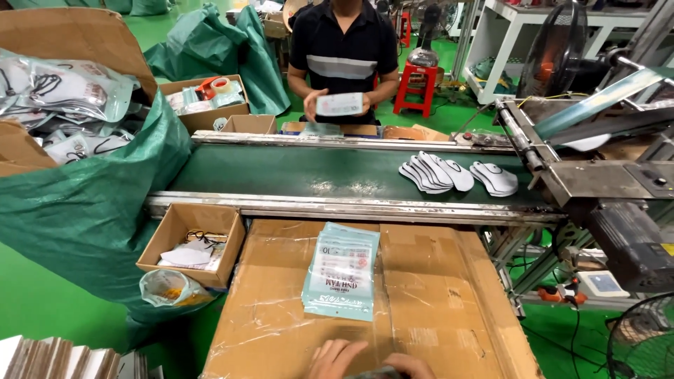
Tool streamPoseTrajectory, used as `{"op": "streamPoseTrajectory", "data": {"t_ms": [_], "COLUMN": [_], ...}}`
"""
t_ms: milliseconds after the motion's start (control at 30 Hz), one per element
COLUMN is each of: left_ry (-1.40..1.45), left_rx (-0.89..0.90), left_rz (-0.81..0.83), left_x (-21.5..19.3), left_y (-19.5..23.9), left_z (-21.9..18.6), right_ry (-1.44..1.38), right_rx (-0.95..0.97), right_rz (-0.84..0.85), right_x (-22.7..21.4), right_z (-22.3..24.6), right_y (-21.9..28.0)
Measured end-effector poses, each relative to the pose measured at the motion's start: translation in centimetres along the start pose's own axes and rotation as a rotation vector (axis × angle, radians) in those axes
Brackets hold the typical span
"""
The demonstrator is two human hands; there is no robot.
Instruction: Packaging face masks into plastic bags and organizing them in a factory setting.
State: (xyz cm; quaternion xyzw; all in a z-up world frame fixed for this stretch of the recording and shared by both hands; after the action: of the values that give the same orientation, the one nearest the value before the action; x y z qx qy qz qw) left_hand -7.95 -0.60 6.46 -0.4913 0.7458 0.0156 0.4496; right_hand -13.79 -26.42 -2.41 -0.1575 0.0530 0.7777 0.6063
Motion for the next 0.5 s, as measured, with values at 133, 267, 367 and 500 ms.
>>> {"op": "streamPoseTrajectory", "data": {"t_ms": [133,267,367,500], "left_ry": [-0.029,0.072,0.099,0.227], "left_rx": [0.064,0.045,0.009,-0.316], "left_rz": [0.335,0.312,0.316,0.484], "left_x": [3.0,-5.2,-9.6,-15.2], "left_y": [0.2,-3.9,-5.3,-9.2], "left_z": [4.0,-4.9,-7.2,-6.5], "right_ry": [0.131,-0.033,0.060,0.010], "right_rx": [0.002,-0.154,-0.193,-0.009], "right_rz": [-0.005,0.012,-0.220,-0.505], "right_x": [-1.9,-4.0,-5.6,-10.9], "right_z": [7.6,7.8,6.8,-1.6], "right_y": [-2.2,-1.0,-0.4,-2.0]}}
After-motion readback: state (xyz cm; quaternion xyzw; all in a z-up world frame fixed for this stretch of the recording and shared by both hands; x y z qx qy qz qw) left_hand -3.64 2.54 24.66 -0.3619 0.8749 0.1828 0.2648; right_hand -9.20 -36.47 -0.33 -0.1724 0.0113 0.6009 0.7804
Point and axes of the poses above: each hand's wrist, its own y-axis away from the middle knuckle, its own x-axis out of the palm, z = x × y, the point moved 2 cm from there along -y, towards the middle knuckle, and after that the axes turned 4 degrees about -x, right-handed, at the moved point
